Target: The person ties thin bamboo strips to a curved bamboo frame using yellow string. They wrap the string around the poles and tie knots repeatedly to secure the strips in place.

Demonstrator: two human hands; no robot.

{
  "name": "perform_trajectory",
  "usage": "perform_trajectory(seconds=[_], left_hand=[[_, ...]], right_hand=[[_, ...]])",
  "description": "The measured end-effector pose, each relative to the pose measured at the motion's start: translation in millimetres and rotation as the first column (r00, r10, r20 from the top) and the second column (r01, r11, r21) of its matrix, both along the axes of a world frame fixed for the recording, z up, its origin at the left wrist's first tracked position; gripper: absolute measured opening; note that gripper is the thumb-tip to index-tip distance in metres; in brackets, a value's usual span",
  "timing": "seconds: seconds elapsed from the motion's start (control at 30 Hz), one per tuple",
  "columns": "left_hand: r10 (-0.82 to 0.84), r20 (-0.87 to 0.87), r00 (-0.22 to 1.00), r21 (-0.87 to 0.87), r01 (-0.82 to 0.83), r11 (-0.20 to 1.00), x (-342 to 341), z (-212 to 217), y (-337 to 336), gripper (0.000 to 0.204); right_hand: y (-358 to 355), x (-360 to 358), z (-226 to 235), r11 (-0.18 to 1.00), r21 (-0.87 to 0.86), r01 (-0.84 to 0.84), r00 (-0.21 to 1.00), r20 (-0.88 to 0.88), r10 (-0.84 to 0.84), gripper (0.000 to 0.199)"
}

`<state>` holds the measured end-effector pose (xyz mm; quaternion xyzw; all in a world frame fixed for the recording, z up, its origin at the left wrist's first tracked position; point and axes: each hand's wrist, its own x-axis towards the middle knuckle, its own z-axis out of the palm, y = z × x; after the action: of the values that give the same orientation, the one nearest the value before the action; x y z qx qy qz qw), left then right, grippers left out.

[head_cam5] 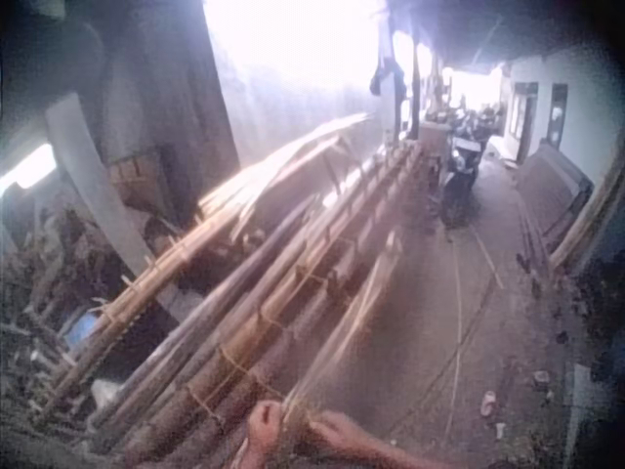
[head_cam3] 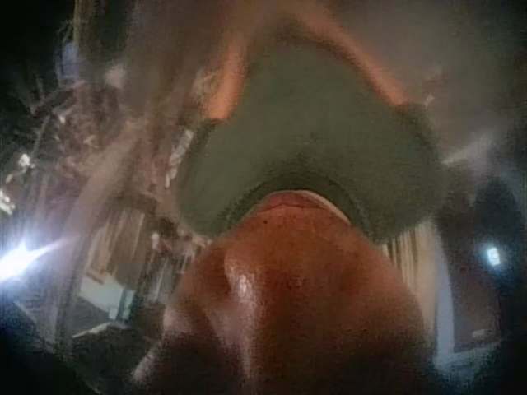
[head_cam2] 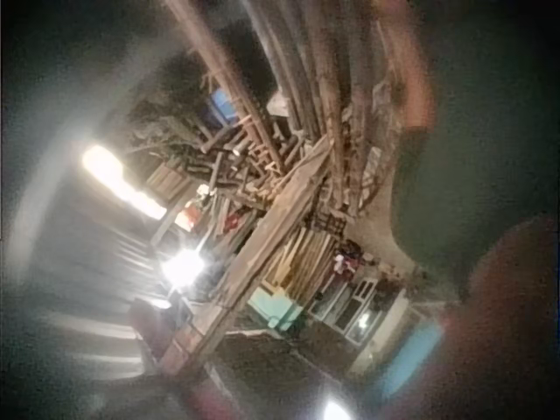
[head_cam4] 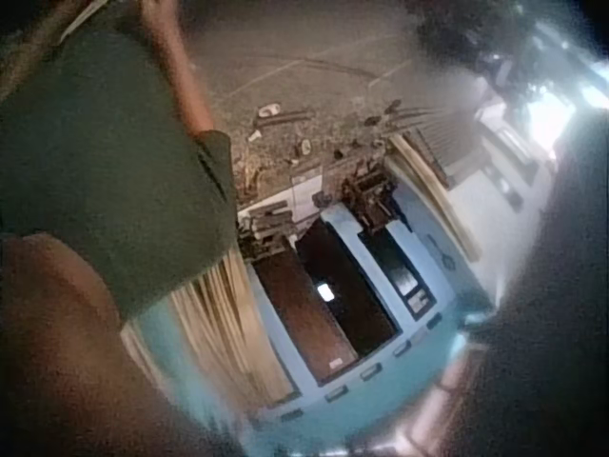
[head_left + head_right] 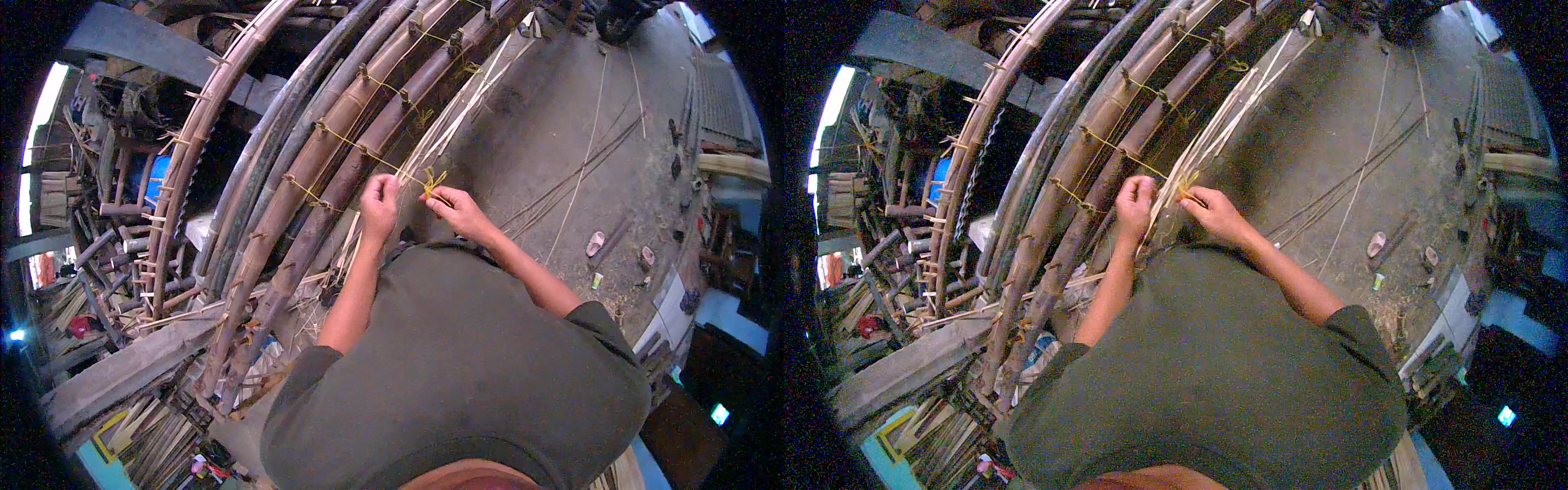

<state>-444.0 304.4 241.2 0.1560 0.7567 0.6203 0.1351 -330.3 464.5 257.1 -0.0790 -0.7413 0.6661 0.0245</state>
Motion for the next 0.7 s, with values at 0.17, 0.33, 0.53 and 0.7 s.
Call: perform_trajectory(seconds=[0.17,0.33,0.53,0.7], left_hand=[[-0.245,0.374,0.894,0.171,0.193,0.966,26,13,6,0.021],[-0.248,0.621,0.743,0.376,-0.005,0.927,26,13,7,0.021],[-0.194,0.686,0.702,0.432,-0.177,0.884,30,8,2,0.016],[-0.299,0.703,0.645,0.557,-0.240,0.795,30,1,4,0.015]], right_hand=[[-2,-3,-14,0.986,-0.165,0.028,0.987,0.162,-0.001,0.022],[-9,-9,-3,0.948,-0.312,0.069,0.993,0.115,-0.035,0.019],[-7,-21,-7,0.954,-0.299,0.032,0.997,0.078,-0.009,0.012],[-8,-27,-8,0.922,-0.387,-0.001,0.998,0.056,0.024,0.010]])
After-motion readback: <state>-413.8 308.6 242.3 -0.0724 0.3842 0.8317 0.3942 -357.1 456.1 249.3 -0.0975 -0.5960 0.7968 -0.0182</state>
